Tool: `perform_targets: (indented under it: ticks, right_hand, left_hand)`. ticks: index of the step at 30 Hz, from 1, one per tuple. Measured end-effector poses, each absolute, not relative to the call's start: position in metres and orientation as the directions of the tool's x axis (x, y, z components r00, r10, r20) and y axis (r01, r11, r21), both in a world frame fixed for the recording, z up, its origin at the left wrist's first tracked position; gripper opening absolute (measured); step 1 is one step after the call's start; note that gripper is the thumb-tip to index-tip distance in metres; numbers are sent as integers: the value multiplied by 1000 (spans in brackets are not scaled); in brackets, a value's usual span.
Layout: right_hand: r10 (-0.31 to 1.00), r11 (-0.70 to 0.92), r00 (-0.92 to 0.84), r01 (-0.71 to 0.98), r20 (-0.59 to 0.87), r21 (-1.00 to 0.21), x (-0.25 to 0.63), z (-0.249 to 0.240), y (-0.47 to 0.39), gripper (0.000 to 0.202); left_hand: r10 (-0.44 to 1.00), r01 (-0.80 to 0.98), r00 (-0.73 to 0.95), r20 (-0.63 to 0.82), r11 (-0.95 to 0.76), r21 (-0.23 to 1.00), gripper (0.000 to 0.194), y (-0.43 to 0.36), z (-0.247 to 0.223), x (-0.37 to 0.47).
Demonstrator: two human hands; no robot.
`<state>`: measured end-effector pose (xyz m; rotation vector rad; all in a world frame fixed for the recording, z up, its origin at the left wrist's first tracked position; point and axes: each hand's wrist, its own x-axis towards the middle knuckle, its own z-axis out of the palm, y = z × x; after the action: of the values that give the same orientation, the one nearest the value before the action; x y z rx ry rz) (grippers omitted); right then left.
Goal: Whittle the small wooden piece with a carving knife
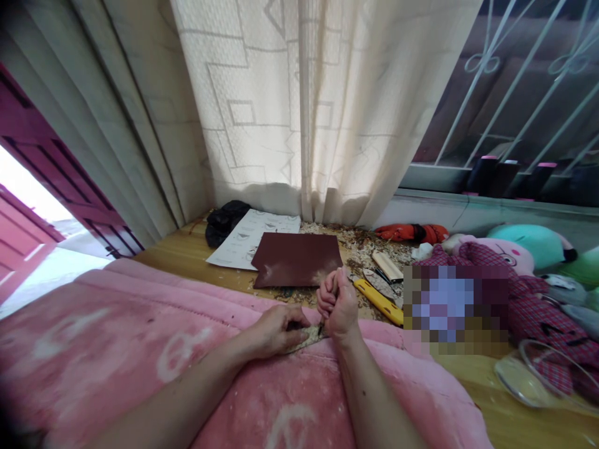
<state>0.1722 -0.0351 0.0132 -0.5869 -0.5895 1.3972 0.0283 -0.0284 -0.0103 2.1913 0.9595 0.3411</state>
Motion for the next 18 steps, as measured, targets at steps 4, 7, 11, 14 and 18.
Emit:
perform_targets:
  ticks: [4,7,11,14,18]
  right_hand:
    - [997,80,60,-732,53,-676,172,13,-36,40]
    - [996,83,55,-739,63,-668,172,13,-36,39]
    - [996,87,59,-736,64,-671,171,14,-37,40]
    - [996,83,52,-725,65,-684,171,15,-37,40]
    - [996,83,40,-726,79,-683,171,16,-37,39]
  left_hand:
    - [710,534,702,-47,-482,695,19,-28,-10,28]
    - [697,525,716,-35,-505,685,19,-27,-10,28]
    - [697,520,716,-27,-507,687,19,-25,-11,28]
    - [687,511,726,-22,-517,686,19,-25,-11,27]
    - [691,526,722,-35,-515,677,18,-24,-12,27]
